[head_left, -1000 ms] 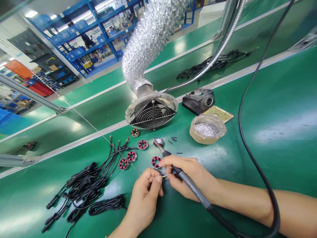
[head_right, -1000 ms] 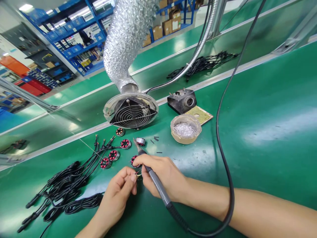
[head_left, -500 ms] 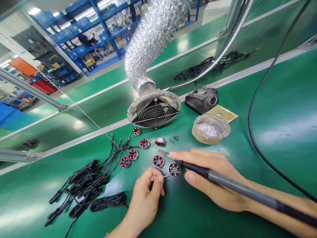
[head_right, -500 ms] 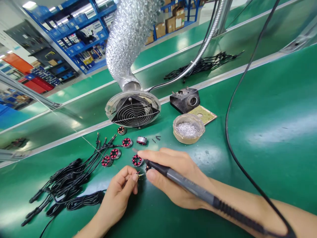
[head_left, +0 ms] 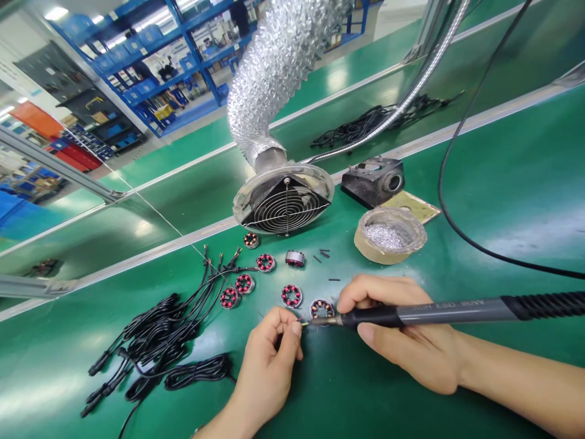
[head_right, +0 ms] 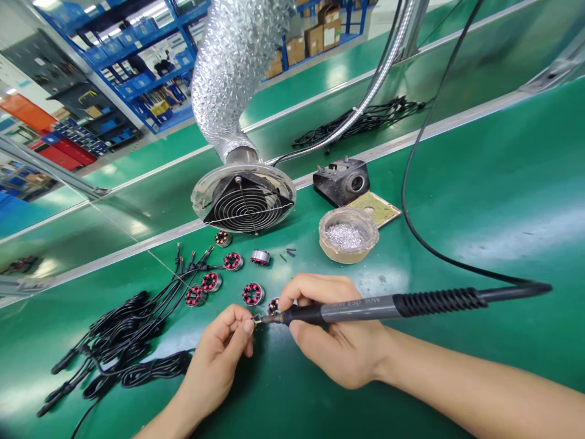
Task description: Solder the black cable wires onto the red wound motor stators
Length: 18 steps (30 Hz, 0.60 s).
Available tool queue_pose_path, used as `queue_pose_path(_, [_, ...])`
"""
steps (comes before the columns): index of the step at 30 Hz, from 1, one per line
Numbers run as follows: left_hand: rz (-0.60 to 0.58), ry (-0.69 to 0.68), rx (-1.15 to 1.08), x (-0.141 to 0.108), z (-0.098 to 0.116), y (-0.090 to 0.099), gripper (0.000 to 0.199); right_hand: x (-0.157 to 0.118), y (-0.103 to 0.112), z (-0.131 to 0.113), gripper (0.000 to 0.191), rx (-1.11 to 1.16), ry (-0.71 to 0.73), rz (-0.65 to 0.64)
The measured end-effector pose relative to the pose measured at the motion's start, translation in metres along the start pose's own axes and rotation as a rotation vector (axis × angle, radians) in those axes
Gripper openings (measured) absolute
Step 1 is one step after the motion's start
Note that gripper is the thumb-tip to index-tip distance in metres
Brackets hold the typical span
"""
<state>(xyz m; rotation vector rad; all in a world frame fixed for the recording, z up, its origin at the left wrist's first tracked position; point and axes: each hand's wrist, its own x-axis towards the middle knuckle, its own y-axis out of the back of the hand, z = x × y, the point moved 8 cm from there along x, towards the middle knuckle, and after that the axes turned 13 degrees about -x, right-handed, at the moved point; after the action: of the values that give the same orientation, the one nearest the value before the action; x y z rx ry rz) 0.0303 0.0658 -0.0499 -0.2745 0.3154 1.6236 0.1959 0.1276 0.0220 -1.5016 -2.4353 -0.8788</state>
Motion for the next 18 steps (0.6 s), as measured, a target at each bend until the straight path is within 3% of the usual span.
queue_pose_path(9, [-0.006, -0.003, 0.016, 0.000, 0.001, -0.002, 0.044, -0.001, -0.001, -0.008, 0.014, -0.056, 0.041, -0.084])
queue_pose_path(18, [-0.007, -0.005, 0.012, -0.001, 0.000, -0.002, 0.044, -0.001, 0.007, -0.012, 0.014, -0.075, 0.053, -0.042])
